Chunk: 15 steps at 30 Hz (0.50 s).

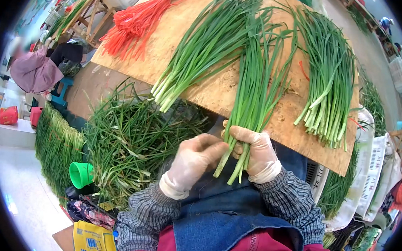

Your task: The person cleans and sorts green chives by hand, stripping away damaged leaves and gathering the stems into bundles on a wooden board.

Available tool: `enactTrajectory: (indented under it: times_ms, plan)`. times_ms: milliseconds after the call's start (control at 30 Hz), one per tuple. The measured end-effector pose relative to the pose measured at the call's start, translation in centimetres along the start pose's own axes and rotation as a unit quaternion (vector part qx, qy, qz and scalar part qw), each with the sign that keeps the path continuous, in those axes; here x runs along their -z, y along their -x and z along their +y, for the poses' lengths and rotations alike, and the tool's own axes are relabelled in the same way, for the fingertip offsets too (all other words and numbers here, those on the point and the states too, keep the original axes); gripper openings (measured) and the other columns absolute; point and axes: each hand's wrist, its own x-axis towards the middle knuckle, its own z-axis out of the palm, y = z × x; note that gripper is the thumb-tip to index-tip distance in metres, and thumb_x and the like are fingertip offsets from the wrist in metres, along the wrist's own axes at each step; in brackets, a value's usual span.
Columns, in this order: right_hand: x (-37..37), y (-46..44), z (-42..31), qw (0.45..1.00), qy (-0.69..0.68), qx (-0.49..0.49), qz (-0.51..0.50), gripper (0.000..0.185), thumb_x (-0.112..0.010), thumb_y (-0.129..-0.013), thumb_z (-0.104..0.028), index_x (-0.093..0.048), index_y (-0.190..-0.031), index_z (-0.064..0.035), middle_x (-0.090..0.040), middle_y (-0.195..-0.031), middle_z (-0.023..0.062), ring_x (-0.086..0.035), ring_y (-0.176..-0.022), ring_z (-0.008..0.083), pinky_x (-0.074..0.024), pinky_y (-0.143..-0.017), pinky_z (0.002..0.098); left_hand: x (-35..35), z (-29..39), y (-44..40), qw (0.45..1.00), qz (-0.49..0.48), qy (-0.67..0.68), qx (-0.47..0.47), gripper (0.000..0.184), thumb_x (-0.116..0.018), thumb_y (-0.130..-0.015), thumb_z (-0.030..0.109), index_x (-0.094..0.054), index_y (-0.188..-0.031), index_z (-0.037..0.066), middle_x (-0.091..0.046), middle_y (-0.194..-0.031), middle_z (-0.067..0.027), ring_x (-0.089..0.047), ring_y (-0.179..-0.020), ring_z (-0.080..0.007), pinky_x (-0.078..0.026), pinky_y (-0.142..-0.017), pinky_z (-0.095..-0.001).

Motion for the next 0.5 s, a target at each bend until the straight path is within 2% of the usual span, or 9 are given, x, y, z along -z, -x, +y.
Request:
enactTrajectory:
  times_ms: [100,133,200,233,267,333,400,467,500]
  plan:
    - [-0.3,0.0,0.1,1.0,-0.004,0.006,-0.002,0.026,-0.062,-0.074,-0.007,-0.058,-0.097,0.003,-0.062,-0.077,0.0088,-0.044,-0.045,0.007,-0.0359,-0.042,0.0192,-1.1,0.1,0.3,0.999,0.039,0.008,-0.03,0.009,-0.063,-0.08,0.007,-0.062,-0.083,-0.001,-0.059,-0.069,-0.0032,-0.053,-0.059,-0.0103,-0.042,-0.055,-0.0223]
    - [-0.3,0.1,0.2,1.0,-0.012,0.009,-0.003,0.025,-0.062,-0.074,-0.007,-0.058,-0.097,0.0029,-0.062,-0.077,0.0089,-0.044,-0.045,0.007,-0.0358,-0.043,0.0192,-1.0,-0.5,0.4,0.989,0.072,-0.061,-0.114,0.008,-0.063,-0.079,0.006,-0.062,-0.082,-0.001,-0.059,-0.069,-0.0044,-0.054,-0.058,-0.0119,-0.042,-0.055,-0.0228]
    - [-0.6,0.3,0.3,1.0,0.0,0.013,-0.01,0.024,-0.061,-0.075,-0.007,-0.057,-0.097,0.0032,-0.062,-0.078,0.0092,-0.044,-0.046,0.0068,-0.0355,-0.044,0.0194,-0.7,-1.9,0.7,0.932,0.137,-0.195,-0.274,0.006,-0.063,-0.078,0.004,-0.062,-0.081,-0.001,-0.059,-0.068,-0.0068,-0.055,-0.058,-0.015,-0.043,-0.055,-0.0237]
    - [-0.7,0.3,0.4,1.0,0.005,0.013,-0.014,0.024,-0.061,-0.075,-0.006,-0.056,-0.097,0.0034,-0.062,-0.078,0.0094,-0.043,-0.047,0.0067,-0.0353,-0.044,0.0195,-0.6,-2.1,1.1,0.912,0.177,-0.204,-0.309,0.004,-0.063,-0.076,0.002,-0.061,-0.078,-0.001,-0.058,-0.068,-0.0103,-0.057,-0.058,-0.0185,-0.044,-0.054,-0.0255]
    - [-0.6,0.1,0.5,1.0,-0.022,0.004,-0.012,0.022,-0.061,-0.076,-0.005,-0.057,-0.096,0.004,-0.062,-0.077,0.0097,-0.045,-0.047,0.007,-0.0362,-0.044,0.0194,-0.3,-2.8,1.5,0.926,0.197,-0.13,-0.293,0.004,-0.059,-0.081,0.002,-0.062,-0.078,0.001,-0.057,-0.066,-0.0015,-0.047,-0.052,-0.0056,-0.037,-0.047,-0.0205]
    - [-0.2,-0.5,0.3,0.997,-0.073,-0.01,-0.007,0.019,-0.06,-0.077,-0.002,-0.059,-0.095,0.0052,-0.063,-0.075,0.0103,-0.047,-0.048,0.0076,-0.038,-0.043,0.0191,1.2,-2.8,3.0,0.91,0.256,-0.105,-0.309,0.009,-0.056,-0.084,0.005,-0.061,-0.078,0.004,-0.057,-0.066,-0.0017,-0.047,-0.05,-0.0063,-0.036,-0.044,-0.0205]
    - [0.3,-0.4,0.3,0.997,-0.074,-0.014,-0.003,0.02,-0.06,-0.077,-0.002,-0.058,-0.095,0.0058,-0.062,-0.075,0.0105,-0.047,-0.049,0.008,-0.0382,-0.045,0.0192,3.0,-2.8,4.6,0.848,0.371,-0.03,-0.378,0.012,-0.054,-0.088,0.011,-0.061,-0.08,0.005,-0.057,-0.066,-0.0016,-0.047,-0.049,-0.0068,-0.035,-0.042,-0.0191]
    - [0.2,-0.2,0.1,0.998,-0.06,-0.009,0.01,0.02,-0.061,-0.077,-0.002,-0.058,-0.095,0.0058,-0.062,-0.075,0.0103,-0.047,-0.05,0.0086,-0.0388,-0.046,0.0202,7.1,-3.5,6.2,0.781,0.498,-0.046,-0.375,0.015,-0.053,-0.089,0.015,-0.06,-0.081,0.003,-0.056,-0.065,-0.0012,-0.045,-0.048,-0.0062,-0.032,-0.041,-0.0177]
    - [0.3,-0.3,0.0,0.998,-0.056,-0.012,-0.005,0.02,-0.061,-0.076,-0.003,-0.058,-0.095,0.0055,-0.062,-0.076,0.0096,-0.052,-0.055,0.0111,-0.0442,-0.051,0.0232,9.2,-4.3,6.7,0.766,0.538,-0.081,-0.342,0.019,-0.053,-0.09,0.018,-0.059,-0.08,0.003,-0.055,-0.063,-0.0012,-0.043,-0.047,-0.0067,-0.033,-0.041,-0.0193]
